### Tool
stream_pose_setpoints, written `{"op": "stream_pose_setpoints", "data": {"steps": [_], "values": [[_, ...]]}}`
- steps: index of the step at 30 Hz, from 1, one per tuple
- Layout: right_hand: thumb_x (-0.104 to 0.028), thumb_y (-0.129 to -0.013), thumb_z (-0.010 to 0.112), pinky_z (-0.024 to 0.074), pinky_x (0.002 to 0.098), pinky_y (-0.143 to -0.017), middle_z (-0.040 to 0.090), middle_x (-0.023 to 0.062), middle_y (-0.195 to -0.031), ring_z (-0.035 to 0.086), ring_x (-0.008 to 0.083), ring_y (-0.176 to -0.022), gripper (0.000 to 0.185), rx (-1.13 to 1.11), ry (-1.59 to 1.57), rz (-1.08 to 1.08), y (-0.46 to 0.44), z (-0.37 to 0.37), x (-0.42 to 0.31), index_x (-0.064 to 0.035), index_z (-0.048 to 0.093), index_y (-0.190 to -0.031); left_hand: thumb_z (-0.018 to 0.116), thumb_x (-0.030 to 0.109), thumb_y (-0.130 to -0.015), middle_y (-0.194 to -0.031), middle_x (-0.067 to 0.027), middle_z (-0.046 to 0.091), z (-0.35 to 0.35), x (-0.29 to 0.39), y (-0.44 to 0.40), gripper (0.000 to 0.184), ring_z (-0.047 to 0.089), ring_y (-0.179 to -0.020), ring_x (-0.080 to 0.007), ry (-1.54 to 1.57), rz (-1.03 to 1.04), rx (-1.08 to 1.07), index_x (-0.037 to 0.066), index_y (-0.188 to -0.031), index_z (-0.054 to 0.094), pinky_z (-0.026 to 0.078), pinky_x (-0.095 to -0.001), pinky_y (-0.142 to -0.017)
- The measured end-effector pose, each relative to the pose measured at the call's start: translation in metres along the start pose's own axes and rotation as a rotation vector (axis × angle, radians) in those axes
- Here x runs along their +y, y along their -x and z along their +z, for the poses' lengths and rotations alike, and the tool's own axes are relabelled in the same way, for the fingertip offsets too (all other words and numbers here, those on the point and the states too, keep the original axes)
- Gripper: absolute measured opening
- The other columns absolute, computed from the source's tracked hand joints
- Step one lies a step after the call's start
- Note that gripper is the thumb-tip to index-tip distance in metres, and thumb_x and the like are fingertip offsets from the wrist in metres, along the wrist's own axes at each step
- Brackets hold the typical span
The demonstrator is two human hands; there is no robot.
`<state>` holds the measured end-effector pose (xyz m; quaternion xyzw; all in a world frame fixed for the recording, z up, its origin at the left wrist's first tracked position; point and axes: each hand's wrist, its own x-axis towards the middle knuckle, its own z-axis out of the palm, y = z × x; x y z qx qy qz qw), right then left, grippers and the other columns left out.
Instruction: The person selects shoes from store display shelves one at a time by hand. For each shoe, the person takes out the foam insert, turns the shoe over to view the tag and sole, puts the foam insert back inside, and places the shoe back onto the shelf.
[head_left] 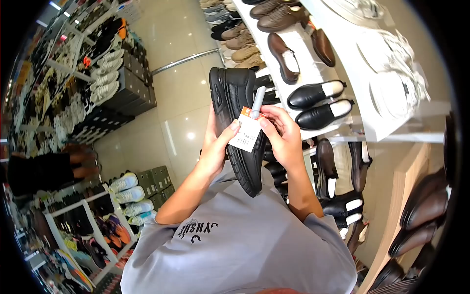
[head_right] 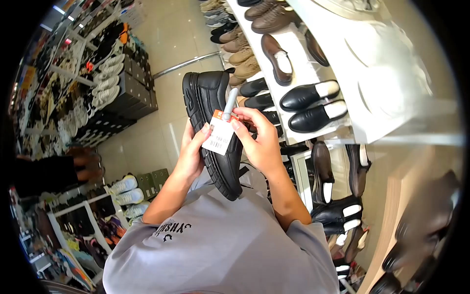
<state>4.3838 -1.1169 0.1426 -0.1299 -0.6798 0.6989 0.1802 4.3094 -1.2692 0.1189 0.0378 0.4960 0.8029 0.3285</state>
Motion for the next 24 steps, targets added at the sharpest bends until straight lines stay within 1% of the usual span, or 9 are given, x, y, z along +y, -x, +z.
{"op": "stream_pose_setpoints", "data": {"steps": [3,7,9,11,13,14,16,20,24], "values": [[-0.005,-0.088,0.063,0.0472,0.028,-0.086,0.065,0.008,-0.1,0.061,0.0146,-0.093,0.027,-0.123,0.058,-0.037,-0.021,0.015,-0.004,0.002,0.06,-0.114,0.063,0.016,-0.087,-0.144,-0.0165,0.037,-0.012,0.013,-0.006,0.084,0.045,-0.127,-0.0232,0.129,0.015,0.043,0.005,-0.152,0.01,0.038,-0.0333,-0.104],[-0.002,-0.08,0.067,0.0465,0.0329,-0.091,0.066,0.0128,-0.107,0.063,0.0226,-0.101,0.035,-0.297,0.274,-0.193,-0.047,0.033,-0.027,0.0,0.063,-0.114,0.057,0.027,-0.088,-0.125,-0.0157,0.057,-0.043,0.031,-0.024,0.063,0.06,-0.11,-0.0223,0.292,0.002,-0.032,0.003,-0.142,0.034,0.048,-0.0332,-0.094],[-0.001,-0.077,0.068,0.0458,0.0372,-0.095,0.066,0.0146,-0.112,0.062,0.0281,-0.109,0.038,-0.416,0.337,-0.391,-0.062,0.041,-0.029,0.0003,0.063,-0.115,0.053,0.037,-0.086,-0.107,-0.0179,0.066,-0.063,0.041,-0.039,0.055,0.066,-0.097,-0.0238,0.333,-0.029,-0.089,-0.007,-0.118,0.056,0.051,-0.0346,-0.091],[0.001,-0.076,0.065,0.0445,0.0395,-0.098,0.066,0.0146,-0.114,0.061,0.0312,-0.113,0.04,-0.487,0.346,-0.439,-0.076,0.059,-0.041,0.0008,0.063,-0.115,0.051,0.038,-0.086,-0.111,-0.0204,0.065,-0.092,0.038,-0.059,0.058,0.065,-0.1,-0.0262,0.472,-0.049,-0.156,-0.008,-0.122,0.054,0.051,-0.0357,-0.093],[0.003,-0.079,0.061,0.0442,0.04,-0.099,0.067,0.0164,-0.113,0.06,0.03,-0.114,0.034,-0.47,0.163,-0.304,-0.09,0.074,-0.038,0.0013,0.063,-0.114,0.053,0.039,-0.085,-0.117,-0.0229,0.061,-0.107,0.053,-0.074,0.063,0.064,-0.104,-0.0309,0.677,-0.085,-0.284,-0.007,-0.127,0.049,0.05,-0.0399,-0.095],[0.005,-0.084,0.055,0.0461,0.0377,-0.097,0.068,0.0167,-0.107,0.062,0.0255,-0.11,0.029,-0.39,-0.047,-0.285,-0.097,0.087,-0.032,0.0016,0.062,-0.113,0.054,0.04,-0.085,-0.118,-0.0236,0.06,-0.11,0.063,-0.081,0.064,0.063,-0.104,-0.032,0.753,-0.089,-0.344,-0.007,-0.129,0.048,0.05,-0.0411,-0.095],[0.0,-0.089,0.057,0.0482,0.0301,-0.088,0.069,0.0123,-0.098,0.063,0.0165,-0.097,0.022,-0.154,0.036,-0.105,-0.113,0.118,-0.037,0.0019,0.061,-0.11,0.055,0.041,-0.085,-0.123,-0.0251,0.057,-0.133,0.076,-0.094,0.068,0.062,-0.108,-0.0352,0.873,-0.105,-0.388,-0.005,-0.133,0.043,0.049,-0.0448,-0.097],[-0.006,-0.088,0.065,0.0474,0.0261,-0.083,0.068,0.0077,-0.094,0.061,0.013,-0.09,0.021,-0.082,0.148,-0.082,-0.16,0.174,-0.033,0.0015,0.062,-0.107,0.053,0.044,-0.089,-0.124,-0.024,0.057,-0.171,0.121,-0.113,0.068,0.061,-0.11,-0.0339,0.84,-0.14,-0.317,-0.004,-0.135,0.044,0.048,-0.0434,-0.099],[-0.008,-0.082,0.071,0.0453,0.0303,-0.089,0.066,0.0057,-0.093,0.06,0.0142,-0.091,0.031,-0.154,0.323,-0.095,-0.21,0.227,-0.023,0.0008,0.061,-0.11,0.052,0.045,-0.091,-0.126,-0.0213,0.057,-0.214,0.162,-0.13,0.067,0.061,-0.112,-0.0295,0.478,-0.106,-0.228,-0.004,-0.136,0.041,0.048,-0.0391,-0.099]]}}
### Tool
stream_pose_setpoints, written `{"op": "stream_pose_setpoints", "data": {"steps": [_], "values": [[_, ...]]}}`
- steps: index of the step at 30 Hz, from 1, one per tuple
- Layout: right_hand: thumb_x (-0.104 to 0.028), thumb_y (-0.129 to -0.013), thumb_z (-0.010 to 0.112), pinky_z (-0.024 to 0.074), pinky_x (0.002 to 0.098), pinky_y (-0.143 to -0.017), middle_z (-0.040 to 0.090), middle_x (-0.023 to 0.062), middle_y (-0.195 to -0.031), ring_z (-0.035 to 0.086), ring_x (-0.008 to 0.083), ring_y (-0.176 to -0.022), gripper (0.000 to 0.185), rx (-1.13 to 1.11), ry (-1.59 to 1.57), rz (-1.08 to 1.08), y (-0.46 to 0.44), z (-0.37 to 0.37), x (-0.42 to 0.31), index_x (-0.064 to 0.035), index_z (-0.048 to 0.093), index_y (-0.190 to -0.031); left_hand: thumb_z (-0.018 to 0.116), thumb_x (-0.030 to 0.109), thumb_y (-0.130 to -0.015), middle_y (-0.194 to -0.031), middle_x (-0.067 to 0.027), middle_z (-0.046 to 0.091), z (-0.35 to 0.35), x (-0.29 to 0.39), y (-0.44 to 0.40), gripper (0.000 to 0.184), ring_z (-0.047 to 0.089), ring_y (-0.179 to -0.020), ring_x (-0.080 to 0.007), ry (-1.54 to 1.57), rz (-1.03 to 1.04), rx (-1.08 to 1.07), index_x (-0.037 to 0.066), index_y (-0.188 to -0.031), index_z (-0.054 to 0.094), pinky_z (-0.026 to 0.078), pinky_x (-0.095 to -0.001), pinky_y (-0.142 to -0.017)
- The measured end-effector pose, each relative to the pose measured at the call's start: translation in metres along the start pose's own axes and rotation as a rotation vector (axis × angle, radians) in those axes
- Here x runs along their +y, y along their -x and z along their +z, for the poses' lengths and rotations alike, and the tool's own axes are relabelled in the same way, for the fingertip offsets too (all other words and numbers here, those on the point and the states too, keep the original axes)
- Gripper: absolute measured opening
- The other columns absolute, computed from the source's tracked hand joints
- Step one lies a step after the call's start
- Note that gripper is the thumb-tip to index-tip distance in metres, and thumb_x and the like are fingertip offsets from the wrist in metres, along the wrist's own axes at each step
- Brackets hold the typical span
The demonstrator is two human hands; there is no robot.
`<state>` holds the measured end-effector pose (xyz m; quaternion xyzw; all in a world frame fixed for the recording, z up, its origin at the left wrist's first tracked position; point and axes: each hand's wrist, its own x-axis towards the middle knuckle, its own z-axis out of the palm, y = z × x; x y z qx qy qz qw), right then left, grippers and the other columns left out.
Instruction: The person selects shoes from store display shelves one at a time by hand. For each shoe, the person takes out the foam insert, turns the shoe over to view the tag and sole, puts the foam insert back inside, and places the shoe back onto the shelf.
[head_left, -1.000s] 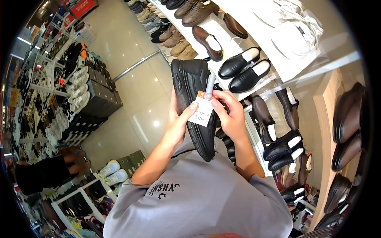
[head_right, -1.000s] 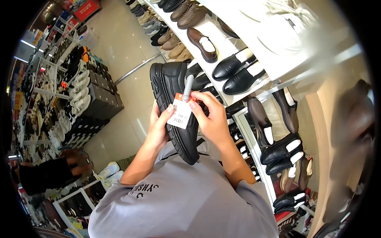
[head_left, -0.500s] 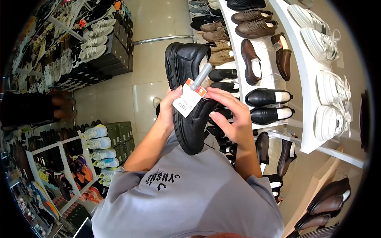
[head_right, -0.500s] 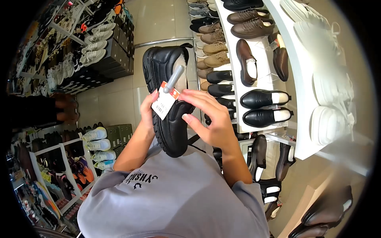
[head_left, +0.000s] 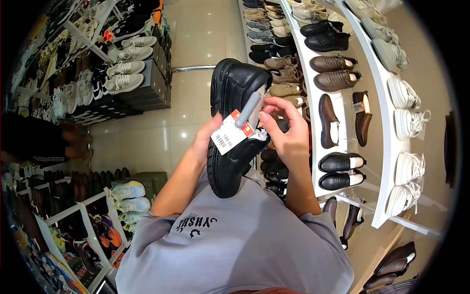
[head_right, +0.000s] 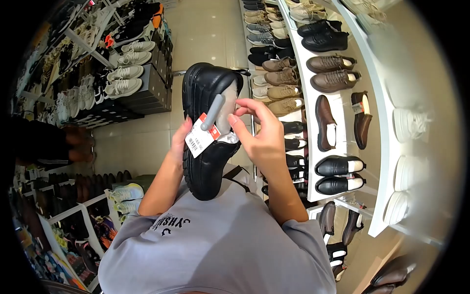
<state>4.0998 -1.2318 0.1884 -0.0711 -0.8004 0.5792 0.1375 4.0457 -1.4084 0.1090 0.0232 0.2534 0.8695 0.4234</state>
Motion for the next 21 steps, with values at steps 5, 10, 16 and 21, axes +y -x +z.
{"op": "stream_pose_setpoints", "data": {"steps": [5,10,16,21], "values": [[-0.013,-0.081,0.072,0.0409,0.0365,-0.099,0.065,0.0088,-0.105,0.06,0.0169,-0.104,0.04,-0.177,-0.213,0.129,-0.056,0.042,0.01,0.0015,0.057,-0.115,0.06,0.031,-0.088,-0.141,-0.0165,0.042,-0.016,0.069,-0.011,0.078,0.05,-0.125,-0.0239,-0.289,0.147,-0.031,0.003,-0.148,0.019,0.043,-0.0357,-0.102],[-0.01,-0.079,0.073,0.0397,0.034,-0.102,0.063,0.0083,-0.113,0.057,0.0164,-0.112,0.044,-0.238,-0.336,0.26,-0.105,0.05,0.026,0.0034,0.056,-0.118,0.065,0.027,-0.085,-0.153,-0.0172,0.022,-0.022,0.109,-0.043,0.094,0.026,-0.141,-0.0251,-0.477,0.207,-0.006,0.003,-0.152,0.004,0.02,-0.0355,-0.114],[0.001,-0.083,0.066,0.0442,0.0276,-0.095,0.062,0.0083,-0.116,0.06,0.0137,-0.104,0.04,-0.163,-0.446,0.323,-0.163,0.044,0.062,0.0036,0.054,-0.121,0.07,0.021,-0.082,-0.155,-0.018,0.019,-0.038,0.133,-0.111,0.098,0.023,-0.142,-0.0248,-0.578,0.179,-0.043,0.002,-0.152,0.005,0.017,-0.0342,-0.114],[-0.007,-0.083,0.068,0.0401,0.0303,-0.101,0.057,0.0117,-0.126,0.051,0.0193,-0.121,0.047,-0.2,-0.517,0.204,-0.241,0.041,0.091,0.0048,0.051,-0.126,0.073,0.017,-0.081,-0.152,-0.0164,0.027,-0.03,0.165,-0.182,0.098,0.032,-0.137,-0.0226,-0.777,0.248,0.014,0.003,-0.152,0.008,0.025,-0.033,-0.112]]}}
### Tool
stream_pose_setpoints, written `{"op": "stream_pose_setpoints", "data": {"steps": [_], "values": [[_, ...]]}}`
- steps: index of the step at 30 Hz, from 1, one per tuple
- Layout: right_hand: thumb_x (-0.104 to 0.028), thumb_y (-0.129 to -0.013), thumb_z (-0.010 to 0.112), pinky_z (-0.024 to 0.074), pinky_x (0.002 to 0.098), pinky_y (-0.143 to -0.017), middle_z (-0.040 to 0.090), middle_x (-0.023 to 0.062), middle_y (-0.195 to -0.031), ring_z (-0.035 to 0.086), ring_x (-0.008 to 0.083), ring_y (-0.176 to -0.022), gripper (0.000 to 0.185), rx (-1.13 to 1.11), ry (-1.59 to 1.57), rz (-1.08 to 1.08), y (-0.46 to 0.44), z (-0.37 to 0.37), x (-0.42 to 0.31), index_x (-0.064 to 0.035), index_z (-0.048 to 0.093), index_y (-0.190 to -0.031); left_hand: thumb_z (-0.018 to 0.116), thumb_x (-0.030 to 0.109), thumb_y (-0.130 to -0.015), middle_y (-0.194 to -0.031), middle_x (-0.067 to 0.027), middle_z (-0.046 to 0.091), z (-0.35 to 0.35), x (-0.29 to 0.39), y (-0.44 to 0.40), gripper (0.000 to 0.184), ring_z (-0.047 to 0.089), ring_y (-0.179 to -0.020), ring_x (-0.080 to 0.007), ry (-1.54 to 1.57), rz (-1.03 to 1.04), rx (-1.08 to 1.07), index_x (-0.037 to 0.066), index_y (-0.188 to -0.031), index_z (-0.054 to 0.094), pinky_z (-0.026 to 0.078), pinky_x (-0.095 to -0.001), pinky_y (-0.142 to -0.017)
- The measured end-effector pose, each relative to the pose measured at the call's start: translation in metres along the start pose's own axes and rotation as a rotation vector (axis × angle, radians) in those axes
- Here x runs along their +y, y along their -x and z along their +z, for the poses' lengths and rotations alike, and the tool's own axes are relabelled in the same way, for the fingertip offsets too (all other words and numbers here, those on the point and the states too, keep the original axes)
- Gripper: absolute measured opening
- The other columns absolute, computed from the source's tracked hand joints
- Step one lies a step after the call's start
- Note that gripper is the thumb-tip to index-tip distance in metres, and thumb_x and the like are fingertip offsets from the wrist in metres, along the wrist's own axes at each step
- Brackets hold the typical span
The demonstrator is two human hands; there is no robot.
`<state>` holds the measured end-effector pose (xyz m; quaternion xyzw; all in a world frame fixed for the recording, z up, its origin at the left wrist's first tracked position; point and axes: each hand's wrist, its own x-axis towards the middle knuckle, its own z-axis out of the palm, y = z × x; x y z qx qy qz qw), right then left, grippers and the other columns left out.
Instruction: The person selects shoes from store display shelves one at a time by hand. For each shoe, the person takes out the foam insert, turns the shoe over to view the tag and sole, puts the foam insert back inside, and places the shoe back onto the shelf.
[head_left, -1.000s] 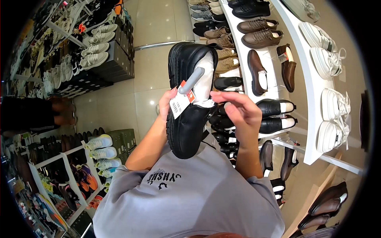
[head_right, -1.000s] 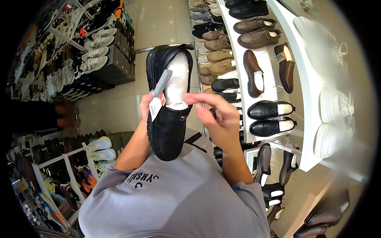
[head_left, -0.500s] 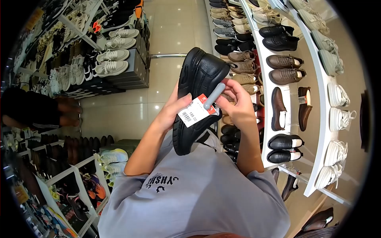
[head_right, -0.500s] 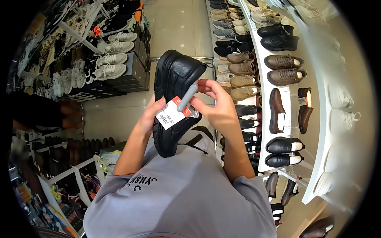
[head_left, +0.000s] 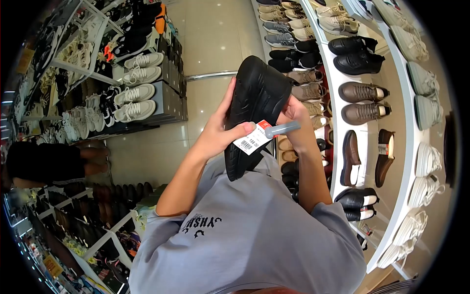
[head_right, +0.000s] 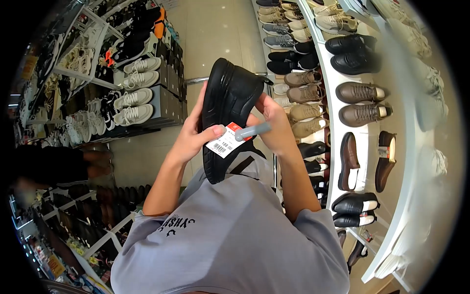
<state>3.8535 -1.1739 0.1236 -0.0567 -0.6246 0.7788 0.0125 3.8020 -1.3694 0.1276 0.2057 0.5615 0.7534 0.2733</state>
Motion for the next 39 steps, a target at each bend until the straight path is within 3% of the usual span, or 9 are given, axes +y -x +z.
{"op": "stream_pose_setpoints", "data": {"steps": [9,13,19,22,26,28,30,32,39], "values": [[-0.01,-0.077,0.071,0.0451,0.0299,-0.094,0.061,0.011,-0.116,0.057,0.0156,-0.108,0.053,-0.047,-0.039,0.077,-0.141,-0.063,-0.036,0.0056,0.051,-0.124,0.071,0.03,-0.085,-0.124,-0.016,0.045,-0.005,0.012,-0.158,0.08,0.046,-0.119,-0.0245,0.009,0.015,0.201,0.004,-0.142,0.021,0.037,-0.0389,-0.103],[-0.008,-0.071,0.077,0.0519,0.0306,-0.082,0.062,0.0122,-0.105,0.063,0.0185,-0.093,0.056,-0.039,-0.023,0.141,-0.188,-0.085,-0.053,0.0067,0.052,-0.119,0.068,0.027,-0.088,-0.124,-0.0115,0.054,-0.013,-0.001,-0.211,0.064,0.055,-0.111,-0.0187,0.212,0.005,0.31,0.001,-0.137,0.036,0.046,-0.0326,-0.096],[-0.01,-0.068,0.081,0.0528,0.0301,-0.077,0.061,0.0129,-0.102,0.064,0.0182,-0.089,0.059,-0.129,0.205,0.17,-0.256,-0.107,-0.086,0.0088,0.053,-0.116,0.067,0.026,-0.089,-0.123,-0.0119,0.056,-0.033,0.009,-0.264,0.057,0.056,-0.112,-0.0187,0.226,0.062,0.325,0.0,-0.134,0.043,0.045,-0.0322,-0.096],[-0.015,-0.067,0.081,0.0504,0.0262,-0.073,0.059,0.0093,-0.099,0.062,0.0131,-0.085,0.059,-0.198,0.335,0.214,-0.283,-0.134,-0.108,0.0039,0.053,-0.115,0.061,0.043,-0.09,-0.126,-0.011,0.056,-0.073,0.01,-0.283,0.064,0.056,-0.113,-0.0209,0.123,-0.004,0.574,0.001,-0.136,0.044,0.043,-0.0368,-0.099],[-0.009,-0.072,0.074,0.0491,0.0254,-0.075,0.061,0.0053,-0.098,0.061,0.0115,-0.088,0.056,-0.228,0.147,0.309,-0.306,-0.191,-0.13,-0.001,0.049,-0.121,0.043,0.061,-0.092,-0.132,-0.0134,0.054,-0.161,0.023,-0.306,0.074,0.056,-0.116,-0.0284,0.824,0.219,0.404,0.004,-0.139,0.043,0.045,-0.0419,-0.1],[-0.008,-0.077,0.068,0.0468,0.0249,-0.082,0.06,0.0056,-0.103,0.058,0.0109,-0.093,0.05,-0.094,0.141,0.267,-0.323,-0.192,-0.119,-0.0005,0.048,-0.123,0.044,0.066,-0.089,-0.133,-0.0164,0.052,-0.185,0.023,-0.321,0.079,0.056,-0.115,-0.0319,0.907,0.238,0.392,0.004,-0.138,0.043,0.047,-0.0489,-0.096],[-0.011,-0.078,0.067,0.0434,0.025,-0.089,0.058,0.0058,-0.111,0.056,0.0118,-0.1,0.054,-0.058,0.075,0.187,-0.347,-0.18,-0.102,0.0005,0.046,-0.127,0.046,0.07,-0.085,-0.137,-0.0185,0.048,-0.197,0.027,-0.347,0.085,0.058,-0.112,-0.0352,1.015,0.287,0.027,0.005,-0.139,0.041,0.047,-0.0559,-0.093],[-0.015,-0.08,0.065,0.0399,0.0246,-0.093,0.056,0.005,-0.118,0.053,0.0122,-0.106,0.061,-0.058,0.01,0.223,-0.374,-0.166,-0.089,0.0013,0.041,-0.134,0.047,0.074,-0.082,-0.141,-0.0209,0.042,-0.214,0.031,-0.375,0.091,0.057,-0.112,-0.0381,1.133,0.293,-0.047,0.008,-0.143,0.037,0.047,-0.0603,-0.092],[-0.008,-0.083,0.063,0.039,0.0281,-0.099,0.052,0.0092,-0.128,0.052,0.0151,-0.114,0.065,-0.144,0.085,0.187,-0.509,-0.081,-0.1,0.0027,0.034,-0.14,0.044,0.072,-0.085,-0.14,-0.0262,0.039,-0.302,0.1,-0.454,0.094,0.055,-0.114,-0.0401,1.025,0.301,-0.21,0.002,-0.146,0.028,0.049,-0.0548,-0.092]]}}
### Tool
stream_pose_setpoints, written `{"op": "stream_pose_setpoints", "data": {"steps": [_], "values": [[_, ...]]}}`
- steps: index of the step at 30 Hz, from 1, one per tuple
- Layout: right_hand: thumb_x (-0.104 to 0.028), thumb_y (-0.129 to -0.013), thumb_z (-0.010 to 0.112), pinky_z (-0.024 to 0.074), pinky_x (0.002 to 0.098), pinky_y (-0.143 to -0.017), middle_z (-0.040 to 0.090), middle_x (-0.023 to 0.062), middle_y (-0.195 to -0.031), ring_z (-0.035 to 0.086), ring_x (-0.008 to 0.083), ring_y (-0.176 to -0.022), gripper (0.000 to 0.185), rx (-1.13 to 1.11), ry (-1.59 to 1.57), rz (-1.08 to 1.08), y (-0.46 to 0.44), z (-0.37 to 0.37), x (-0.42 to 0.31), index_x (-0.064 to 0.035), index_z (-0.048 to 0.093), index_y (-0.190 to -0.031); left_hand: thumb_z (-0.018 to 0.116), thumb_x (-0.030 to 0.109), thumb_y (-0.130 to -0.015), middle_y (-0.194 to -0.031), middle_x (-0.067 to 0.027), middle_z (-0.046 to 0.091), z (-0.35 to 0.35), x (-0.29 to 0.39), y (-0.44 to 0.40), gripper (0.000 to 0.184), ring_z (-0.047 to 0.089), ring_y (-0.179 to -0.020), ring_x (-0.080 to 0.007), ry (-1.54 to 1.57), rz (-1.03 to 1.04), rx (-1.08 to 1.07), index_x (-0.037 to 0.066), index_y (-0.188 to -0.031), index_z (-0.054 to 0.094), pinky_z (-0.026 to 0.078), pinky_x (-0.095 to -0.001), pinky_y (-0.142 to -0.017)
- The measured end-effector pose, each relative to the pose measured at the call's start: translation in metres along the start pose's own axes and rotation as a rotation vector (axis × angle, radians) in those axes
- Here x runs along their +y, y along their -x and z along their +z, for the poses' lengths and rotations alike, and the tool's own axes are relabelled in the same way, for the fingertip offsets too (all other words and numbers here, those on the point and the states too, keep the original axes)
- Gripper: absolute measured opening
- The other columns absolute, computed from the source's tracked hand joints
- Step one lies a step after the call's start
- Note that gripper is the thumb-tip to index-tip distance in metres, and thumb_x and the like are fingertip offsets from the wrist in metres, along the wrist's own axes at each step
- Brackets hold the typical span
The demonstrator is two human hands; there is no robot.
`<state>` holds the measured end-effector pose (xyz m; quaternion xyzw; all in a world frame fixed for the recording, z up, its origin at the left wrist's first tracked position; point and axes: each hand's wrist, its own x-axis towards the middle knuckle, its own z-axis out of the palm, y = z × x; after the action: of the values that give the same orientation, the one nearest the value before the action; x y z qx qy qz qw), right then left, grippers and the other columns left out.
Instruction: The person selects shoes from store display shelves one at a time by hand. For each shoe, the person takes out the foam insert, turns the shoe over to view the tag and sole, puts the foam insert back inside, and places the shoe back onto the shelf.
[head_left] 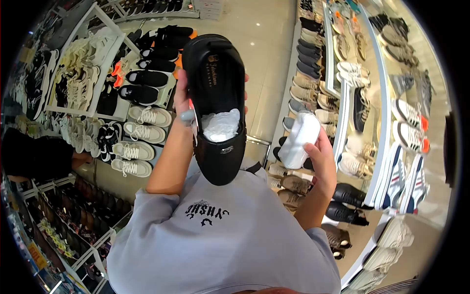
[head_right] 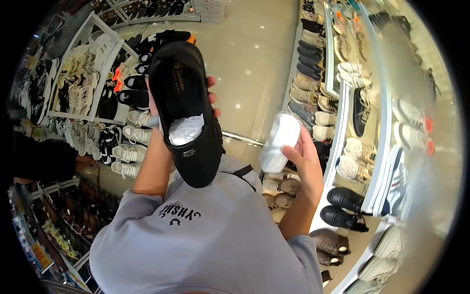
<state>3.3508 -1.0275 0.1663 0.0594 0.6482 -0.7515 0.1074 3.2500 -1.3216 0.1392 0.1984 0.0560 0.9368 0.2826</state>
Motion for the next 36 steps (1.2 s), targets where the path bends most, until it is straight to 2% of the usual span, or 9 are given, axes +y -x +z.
{"op": "stream_pose_setpoints", "data": {"steps": [3,7,10,17,23,26,28,32,36], "values": [[-0.009,-0.084,0.063,0.0392,0.0298,-0.099,0.053,0.0103,-0.127,0.052,0.0168,-0.116,0.064,-0.054,-0.006,-0.061,-0.067,0.01,-0.004,0.0026,0.035,-0.14,0.054,0.072,-0.078,-0.13,-0.0232,0.05,-0.01,0.032,-0.026,0.099,0.06,-0.103,-0.0374,-0.03,0.0,0.164,0.002,-0.144,0.031,0.05,-0.0599,-0.084],[-0.017,-0.083,0.065,0.0441,0.0332,-0.095,0.052,0.012,-0.126,0.054,0.0189,-0.112,0.068,0.085,-0.064,-0.084,-0.129,0.034,-0.02,0.0013,0.033,-0.139,0.055,0.074,-0.076,-0.128,-0.0227,0.051,-0.034,0.061,-0.059,0.108,0.06,-0.102,-0.0363,-0.117,0.02,0.256,-0.005,-0.144,0.026,0.05,-0.0572,-0.084],[-0.021,-0.082,0.064,0.0469,0.04,-0.093,0.05,0.0132,-0.126,0.054,0.024,-0.114,0.069,0.18,-0.218,-0.09,-0.164,0.031,-0.024,0.0,0.031,-0.139,0.055,0.074,-0.076,-0.128,-0.0228,0.051,-0.049,0.072,-0.09,0.109,0.059,-0.104,-0.0378,0.007,-0.042,0.187,-0.006,-0.143,0.027,0.049,-0.0566,-0.086],[-0.011,-0.082,0.062,0.047,0.0465,-0.097,0.046,0.0149,-0.131,0.052,0.0302,-0.119,0.067,0.1,-0.593,-0.178,-0.245,-0.005,-0.023,-0.0041,0.029,-0.141,0.058,0.073,-0.072,-0.131,-0.0254,0.048,-0.091,0.07,-0.168,0.108,0.057,-0.107,-0.0422,0.03,-0.148,0.281,-0.004,-0.142,0.03,0.05,-0.0574,-0.087],[-0.006,-0.074,0.067,0.0435,0.0452,-0.098,0.037,0.0122,-0.136,0.049,0.0303,-0.122,0.083,0.045,-0.568,-0.3,-0.354,-0.058,-0.053,-0.017,0.022,-0.144,0.054,0.074,-0.075,-0.143,-0.0211,0.037,-0.128,0.067,-0.274,0.103,0.038,-0.129,-0.0407,-0.029,-0.15,0.282,0.0,-0.143,0.031,0.046,-0.059,-0.092],[0.004,-0.066,0.069,0.0428,0.0389,-0.098,0.047,0.0162,-0.131,0.05,0.0286,-0.121,0.08,0.078,-0.48,-0.392,-0.398,-0.089,-0.096,-0.0155,0.028,-0.132,0.053,0.078,-0.073,-0.152,-0.0155,0.028,-0.136,0.066,-0.338,0.107,0.018,-0.142,-0.0406,0.081,-0.182,0.318,0.007,-0.148,0.025,0.036,-0.0658,-0.101],[0.013,-0.062,0.067,0.0451,0.0341,-0.095,0.054,0.0213,-0.129,0.052,0.0278,-0.12,0.074,0.056,-0.372,-0.432,-0.432,-0.115,-0.115,-0.0154,0.029,-0.12,0.054,0.077,-0.073,-0.152,-0.0122,0.027,-0.155,0.062,-0.38,0.104,0.018,-0.141,-0.0429,0.111,-0.2,0.283,0.01,-0.148,0.026,0.035,-0.0693,-0.099],[0.018,-0.065,0.062,0.0483,0.0319,-0.091,0.052,0.0249,-0.131,0.053,0.0278,-0.12,0.07,-0.006,-0.215,-0.517,-0.498,-0.156,-0.132,-0.0157,0.027,-0.115,0.061,0.072,-0.073,-0.152,-0.0077,0.029,-0.183,0.051,-0.442,0.101,0.015,-0.139,-0.049,0.139,-0.173,0.211,0.016,-0.149,0.025,0.033,-0.0749,-0.097],[0.017,-0.066,0.063,0.0514,0.0307,-0.086,0.046,0.0256,-0.135,0.053,0.0279,-0.119,0.069,-0.116,-0.188,-0.444,-0.559,-0.175,-0.147,-0.0139,0.027,-0.115,0.063,0.072,-0.072,-0.151,-0.0078,0.029,-0.203,0.067,-0.479,0.105,0.022,-0.138,-0.047,0.14,-0.105,0.223,0.015,-0.15,0.022,0.033,-0.0756,-0.096]]}}
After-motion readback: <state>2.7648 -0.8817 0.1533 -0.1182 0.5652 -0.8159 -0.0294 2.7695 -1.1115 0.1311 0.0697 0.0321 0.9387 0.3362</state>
